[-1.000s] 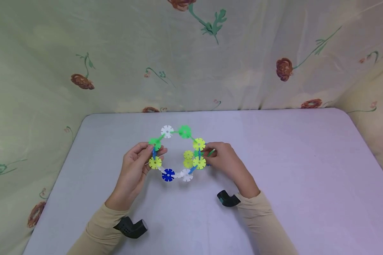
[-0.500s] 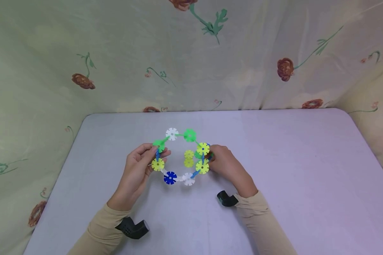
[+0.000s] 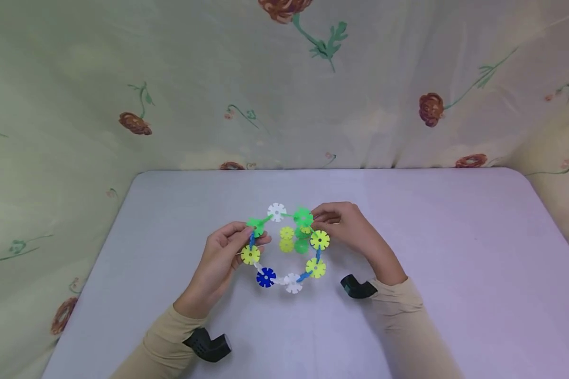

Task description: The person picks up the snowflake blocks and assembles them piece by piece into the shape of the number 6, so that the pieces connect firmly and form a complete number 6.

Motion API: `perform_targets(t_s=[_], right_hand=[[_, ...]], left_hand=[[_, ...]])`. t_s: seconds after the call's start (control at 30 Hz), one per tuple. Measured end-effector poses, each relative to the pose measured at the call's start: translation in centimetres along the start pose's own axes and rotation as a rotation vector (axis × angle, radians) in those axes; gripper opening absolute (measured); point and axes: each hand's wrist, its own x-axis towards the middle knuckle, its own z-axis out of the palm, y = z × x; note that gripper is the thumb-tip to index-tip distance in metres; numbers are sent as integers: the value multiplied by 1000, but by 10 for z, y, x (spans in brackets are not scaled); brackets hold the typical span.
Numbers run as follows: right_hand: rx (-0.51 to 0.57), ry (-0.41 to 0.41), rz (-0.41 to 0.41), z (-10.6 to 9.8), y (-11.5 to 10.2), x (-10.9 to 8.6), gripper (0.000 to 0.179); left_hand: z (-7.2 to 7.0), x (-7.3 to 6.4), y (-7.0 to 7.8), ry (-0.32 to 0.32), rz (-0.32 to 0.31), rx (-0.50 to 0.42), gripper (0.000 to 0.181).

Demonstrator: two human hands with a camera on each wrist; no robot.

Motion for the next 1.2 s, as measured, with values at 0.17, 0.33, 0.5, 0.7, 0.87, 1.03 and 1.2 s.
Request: perform_targets(t_s=[0.17, 0.33, 0.5, 0.7, 0.87, 1.03, 1.2], right_hand=[[222, -41, -52, -17, -12, 8, 16], [338, -175, -152, -18, -23, 20, 15], [347, -305, -238, -13, -30, 32, 11], [340, -389, -305, -10, -37, 37, 11], [327, -394, -307, -10, -39, 36, 9], [333, -432, -335, -8, -39, 36, 9], [317, -441, -335, -6, -41, 36, 8]], left_hand=[[4, -2, -1, -51, -48, 42, 23], [6, -4, -3, -106, -73, 57, 25], [6, -6, -2, -174, -74, 69, 26], [7, -6, 0, -211, -80, 72, 25], [7, -6, 2, -212, -70, 67, 25], [8, -7, 2, -203, -66, 73, 26], [8, -7, 0, -180, -86, 74, 23]])
